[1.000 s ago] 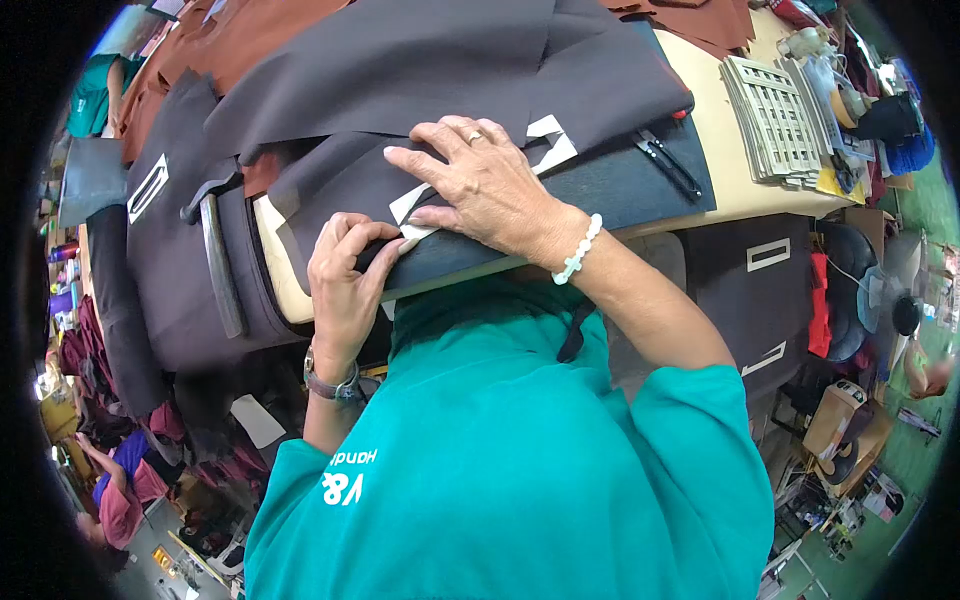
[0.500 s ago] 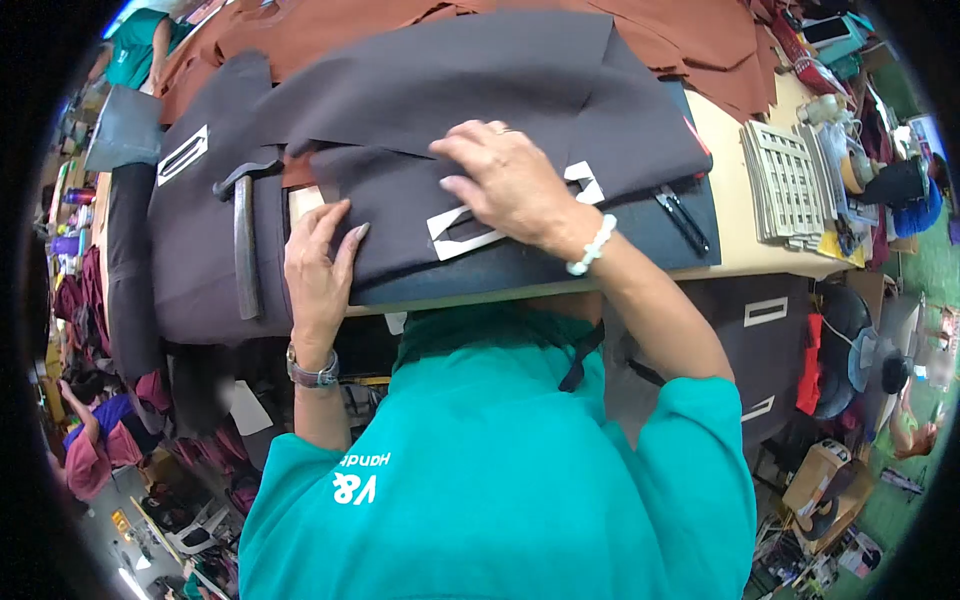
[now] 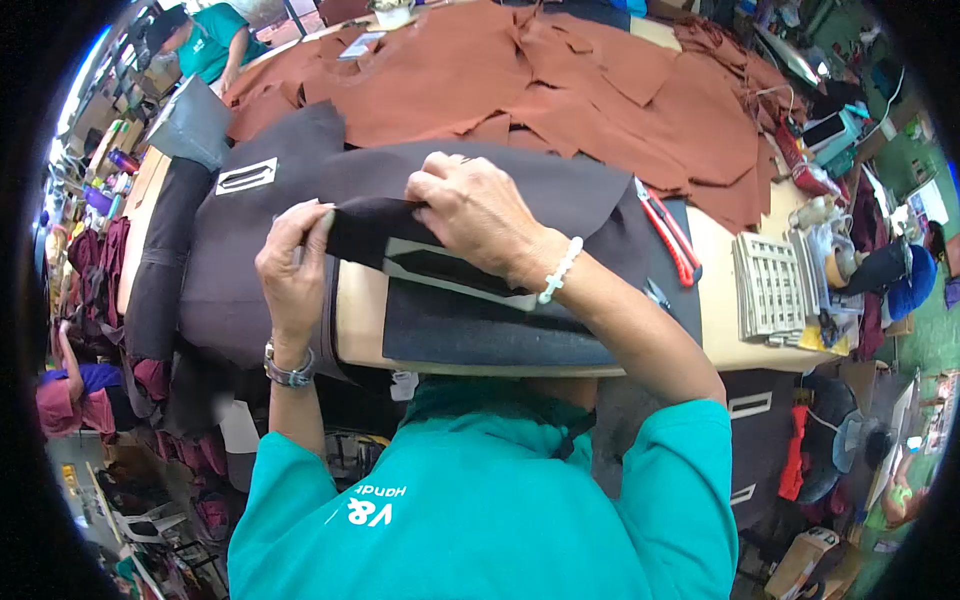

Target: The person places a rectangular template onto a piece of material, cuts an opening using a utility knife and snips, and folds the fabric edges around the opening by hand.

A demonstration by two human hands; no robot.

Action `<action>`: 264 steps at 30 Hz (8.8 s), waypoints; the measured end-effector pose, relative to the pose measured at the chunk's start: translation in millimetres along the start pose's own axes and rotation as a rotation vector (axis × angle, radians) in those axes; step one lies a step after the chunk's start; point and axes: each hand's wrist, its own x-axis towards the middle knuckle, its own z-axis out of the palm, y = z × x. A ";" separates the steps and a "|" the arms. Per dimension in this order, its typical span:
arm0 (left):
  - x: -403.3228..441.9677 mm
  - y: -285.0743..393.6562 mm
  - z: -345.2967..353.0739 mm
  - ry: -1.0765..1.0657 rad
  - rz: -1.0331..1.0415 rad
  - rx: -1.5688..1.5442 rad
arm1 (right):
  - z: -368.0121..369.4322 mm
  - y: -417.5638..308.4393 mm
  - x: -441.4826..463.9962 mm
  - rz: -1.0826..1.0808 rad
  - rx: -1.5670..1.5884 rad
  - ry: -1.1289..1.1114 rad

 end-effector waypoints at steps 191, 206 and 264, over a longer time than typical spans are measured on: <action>-47.8 56.6 86.7 -0.274 -0.732 -1.059 | 31.7 -48.1 -137.4 0.675 0.905 0.331; -61.8 87.2 104.0 -0.491 -0.335 -0.828 | 0.7 -37.2 -112.7 0.774 0.666 0.453; -40.1 42.8 141.3 -0.763 0.153 -0.136 | -0.8 -4.0 -178.8 0.954 0.681 0.434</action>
